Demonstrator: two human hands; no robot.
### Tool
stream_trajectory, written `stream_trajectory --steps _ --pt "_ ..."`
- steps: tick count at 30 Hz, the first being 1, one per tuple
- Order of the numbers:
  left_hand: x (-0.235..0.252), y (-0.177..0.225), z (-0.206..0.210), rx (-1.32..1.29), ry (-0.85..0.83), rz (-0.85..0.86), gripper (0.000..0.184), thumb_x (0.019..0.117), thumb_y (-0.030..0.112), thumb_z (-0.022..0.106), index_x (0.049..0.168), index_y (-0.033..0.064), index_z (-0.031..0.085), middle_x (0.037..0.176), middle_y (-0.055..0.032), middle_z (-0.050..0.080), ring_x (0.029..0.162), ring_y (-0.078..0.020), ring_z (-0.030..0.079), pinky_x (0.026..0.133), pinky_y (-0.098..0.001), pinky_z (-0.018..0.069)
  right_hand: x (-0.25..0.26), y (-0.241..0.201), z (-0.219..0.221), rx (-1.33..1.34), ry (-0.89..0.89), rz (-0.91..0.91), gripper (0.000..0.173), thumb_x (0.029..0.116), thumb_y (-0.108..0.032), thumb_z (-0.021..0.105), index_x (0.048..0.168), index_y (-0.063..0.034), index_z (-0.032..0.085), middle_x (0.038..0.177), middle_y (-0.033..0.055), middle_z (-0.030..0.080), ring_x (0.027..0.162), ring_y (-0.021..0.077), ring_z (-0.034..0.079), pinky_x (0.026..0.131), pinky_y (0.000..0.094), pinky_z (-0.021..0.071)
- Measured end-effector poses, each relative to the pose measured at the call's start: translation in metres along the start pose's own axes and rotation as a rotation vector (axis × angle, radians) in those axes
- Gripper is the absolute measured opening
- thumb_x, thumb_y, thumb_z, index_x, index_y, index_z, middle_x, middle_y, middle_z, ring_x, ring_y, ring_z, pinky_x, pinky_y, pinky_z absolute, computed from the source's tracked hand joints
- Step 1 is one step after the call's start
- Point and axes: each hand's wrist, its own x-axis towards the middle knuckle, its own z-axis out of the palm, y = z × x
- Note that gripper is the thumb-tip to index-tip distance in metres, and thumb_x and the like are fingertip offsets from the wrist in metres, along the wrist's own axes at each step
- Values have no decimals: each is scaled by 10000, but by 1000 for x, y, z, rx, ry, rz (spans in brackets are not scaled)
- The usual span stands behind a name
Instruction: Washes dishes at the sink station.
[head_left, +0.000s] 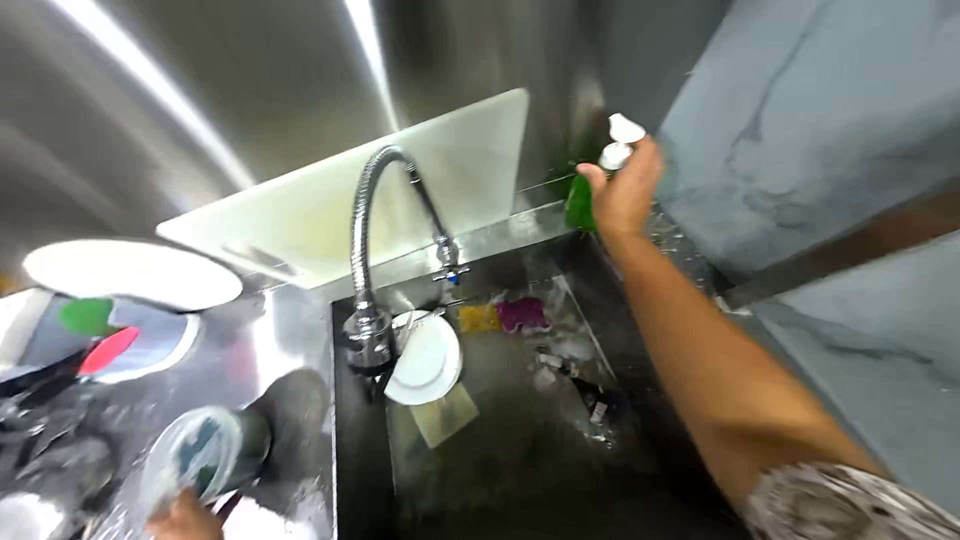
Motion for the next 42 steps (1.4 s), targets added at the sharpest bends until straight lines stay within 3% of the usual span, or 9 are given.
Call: stream_trajectory --steps 3,6,9,13,17,25,30,34,42 --pt "-1 14 18 16 121 46 570 1118 263 336 1563 -68 207 1495 -357 390 1275 -423 538 998 -558 501 -75 -26 1 23 32 -148 641 1009 -333 594 1391 159 446 1422 417 445 1347 533 448 1138 558 380" --pt "-27 30 32 228 377 420 598 1038 159 509 1485 -190 321 1507 -454 303 1432 -570 307 1202 -556 264 -187 -40 40 64 -580 23 455 1036 -219 582 1328 124 520 1323 369 539 1216 492 573 1032 587 481" --pt "-78 28 68 286 164 805 414 933 50 585 1230 -233 530 1218 -443 559 1154 -545 575 1020 -559 473 -260 -33 114 97 -1082 487 701 996 -341 673 1454 121 413 1425 360 494 1334 478 502 1124 578 402" --pt "-113 2 144 255 -597 313 587 993 202 631 1444 -120 436 1396 -318 523 1277 -383 564 1086 -465 475 -307 -54 145 40 -1102 786 608 1015 -245 622 1476 86 405 1330 317 595 1240 423 600 1068 542 462" --pt "-89 -23 204 133 -641 -337 675 1063 368 549 1523 -76 336 1526 -320 408 1420 -412 420 1171 -533 346 -335 -43 118 56 -1063 988 601 1054 -228 557 1514 79 320 1350 328 551 1135 412 644 938 521 545" --pt "-109 -33 261 198 -908 204 555 1056 263 545 1498 -57 444 1572 -288 386 1488 -383 359 1229 -471 291 -317 39 12 104 -1173 1385 437 1098 -249 475 1422 42 438 1222 244 594 980 304 646 809 444 551" --pt "-131 -17 273 481 -1123 154 613 1067 312 544 1550 -18 358 1499 -268 491 1383 -384 505 1165 -509 385 -314 113 -18 -489 -1416 971 599 1065 -300 540 1459 129 401 1470 328 475 1364 425 498 1126 537 410" --pt "-125 -25 259 737 -1214 120 607 1022 86 542 1568 -30 303 1514 -281 464 1396 -394 485 1165 -510 381 -295 76 -27 -847 -1814 512 440 1027 -212 578 1334 102 570 1430 301 537 1342 447 519 1091 600 417" --pt "-111 4 235 905 -875 195 515 1007 81 529 1516 67 449 1492 -204 514 1289 -377 588 1053 -533 491 -255 -4 46 -352 -1490 232 448 1063 -223 526 1434 28 525 1436 266 545 1345 406 529 1127 534 412"
